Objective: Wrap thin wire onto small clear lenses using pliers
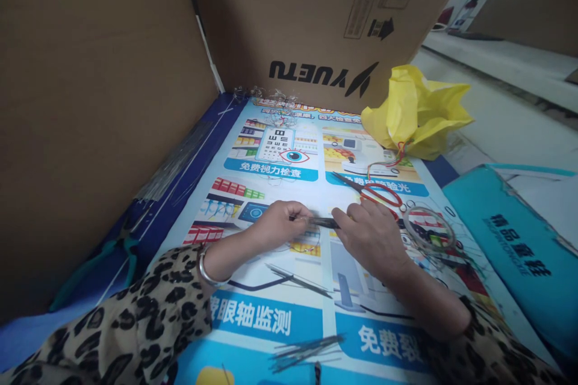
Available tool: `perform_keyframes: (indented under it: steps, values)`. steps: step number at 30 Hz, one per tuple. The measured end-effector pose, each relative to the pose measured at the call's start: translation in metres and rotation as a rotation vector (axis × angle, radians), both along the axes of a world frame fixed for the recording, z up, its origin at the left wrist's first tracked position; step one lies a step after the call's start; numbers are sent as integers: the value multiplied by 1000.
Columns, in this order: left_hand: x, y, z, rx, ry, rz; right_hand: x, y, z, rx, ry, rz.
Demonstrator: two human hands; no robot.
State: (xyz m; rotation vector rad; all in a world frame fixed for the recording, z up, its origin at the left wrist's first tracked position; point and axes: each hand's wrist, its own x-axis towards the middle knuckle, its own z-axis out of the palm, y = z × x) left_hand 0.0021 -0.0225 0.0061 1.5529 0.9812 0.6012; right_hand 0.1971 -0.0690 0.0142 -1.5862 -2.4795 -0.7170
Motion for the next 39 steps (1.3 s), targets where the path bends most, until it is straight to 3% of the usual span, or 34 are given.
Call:
perform_keyframes:
  steps: [22,39]
  values:
    - [-3,1,1,-35,28,-89,0,-3,1,-35,71,37]
    - [-3,1,2,-72,50,-96,-3,-9,4,-144,129,-32]
